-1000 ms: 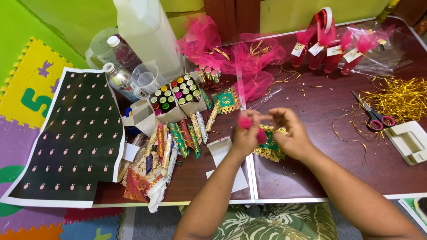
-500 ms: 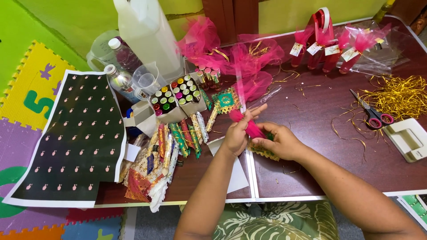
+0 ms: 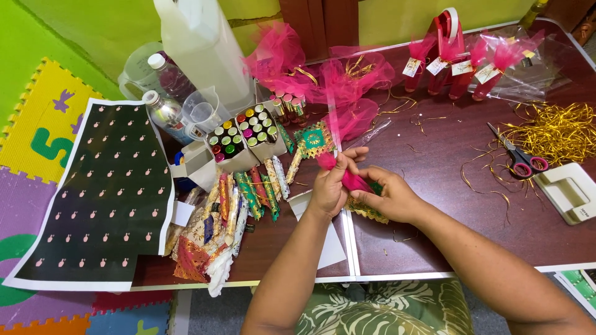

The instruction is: Assembling decorative souvenirs by tying pink tulle fabric to small square patches and trimming with scissors.

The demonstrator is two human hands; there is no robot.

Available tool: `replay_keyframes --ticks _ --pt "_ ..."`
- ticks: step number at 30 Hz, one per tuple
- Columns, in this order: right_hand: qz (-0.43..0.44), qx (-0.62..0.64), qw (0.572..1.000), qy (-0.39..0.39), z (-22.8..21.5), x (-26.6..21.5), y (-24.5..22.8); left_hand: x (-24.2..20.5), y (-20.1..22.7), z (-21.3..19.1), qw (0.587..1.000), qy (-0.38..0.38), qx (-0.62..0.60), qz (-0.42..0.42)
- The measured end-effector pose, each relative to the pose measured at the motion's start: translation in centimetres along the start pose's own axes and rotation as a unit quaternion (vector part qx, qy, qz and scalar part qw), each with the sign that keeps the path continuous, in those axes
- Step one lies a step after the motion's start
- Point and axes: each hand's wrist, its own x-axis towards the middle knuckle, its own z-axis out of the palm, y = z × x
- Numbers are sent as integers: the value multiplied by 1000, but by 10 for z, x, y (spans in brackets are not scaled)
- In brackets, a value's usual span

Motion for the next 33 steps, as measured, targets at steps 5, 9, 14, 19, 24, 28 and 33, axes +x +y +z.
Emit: replay_keyframes --ticks 5,9,14,19,24,28,33 --pt "-40 66 995 69 -4 2 -1 0 -4 1 998 -59 6 -9" --pt "-80 -17 986 146 -8 -4 -1 -7 -2 13 993 -100 60 -19" --pt "-76 -54 981 169 -12 -5 10 -10 5 17 972 -138 190 4" --pt "-66 -73 981 170 -11 -4 18 -8 -7 12 973 -143 181 -7" --pt "-59 -65 986 141 -13 -2 21 -3 -12 -5 967 -173 183 -32" --pt "-82 -93 981 147 -12 -2 6 -5 -24 -12 962 -189 191 -39" --pt "-100 -115 980 131 -13 -3 1 -4 -15 -7 954 -197 226 -7"
